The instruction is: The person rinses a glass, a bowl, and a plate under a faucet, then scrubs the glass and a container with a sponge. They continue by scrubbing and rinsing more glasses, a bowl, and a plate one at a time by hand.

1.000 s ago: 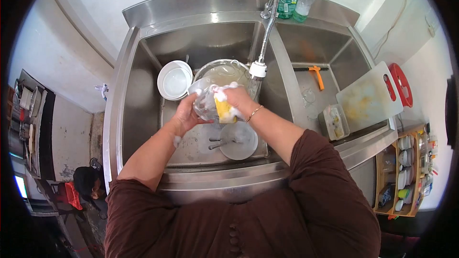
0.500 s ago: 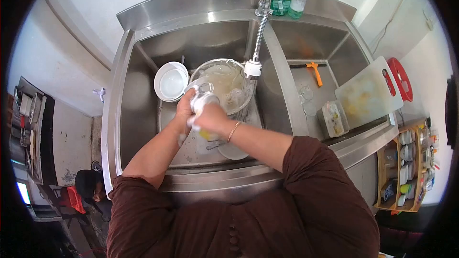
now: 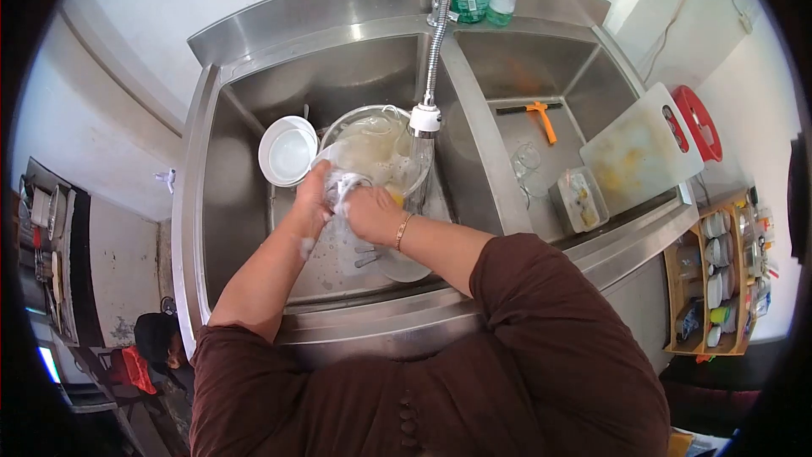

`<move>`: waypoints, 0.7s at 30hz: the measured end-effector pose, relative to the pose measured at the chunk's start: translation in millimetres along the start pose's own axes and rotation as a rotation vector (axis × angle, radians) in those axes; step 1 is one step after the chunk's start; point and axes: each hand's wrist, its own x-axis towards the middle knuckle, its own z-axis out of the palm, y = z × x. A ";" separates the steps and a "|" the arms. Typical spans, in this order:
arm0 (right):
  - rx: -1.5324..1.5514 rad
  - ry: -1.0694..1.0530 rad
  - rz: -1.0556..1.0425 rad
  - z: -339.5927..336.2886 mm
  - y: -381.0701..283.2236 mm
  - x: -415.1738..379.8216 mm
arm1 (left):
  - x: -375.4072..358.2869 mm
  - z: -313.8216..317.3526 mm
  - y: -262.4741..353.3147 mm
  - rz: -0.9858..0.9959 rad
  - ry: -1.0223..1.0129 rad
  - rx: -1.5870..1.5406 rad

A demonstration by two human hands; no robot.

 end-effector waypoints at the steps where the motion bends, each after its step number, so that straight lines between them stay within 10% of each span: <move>1: 0.002 0.001 0.001 5.9 4.9 1.2 | 0.6 -4.4 -5.4 -0.009 0.037 0.069; 10: 0.292 -0.036 0.295 -26.0 -19.5 9.8 | -17.9 10.4 17.9 -0.063 -0.228 0.180; 13: -0.122 0.298 -0.197 -5.9 3.0 0.8 | -16.2 3.3 11.2 -0.172 -0.099 0.423; 18: 0.313 -0.144 0.365 -6.2 -13.7 16.2 | -3.4 -11.0 11.6 -0.150 -0.280 0.185; 21: -0.002 -0.146 0.207 -33.4 -28.5 -3.2 | -4.7 -5.2 18.2 -0.133 -0.311 0.166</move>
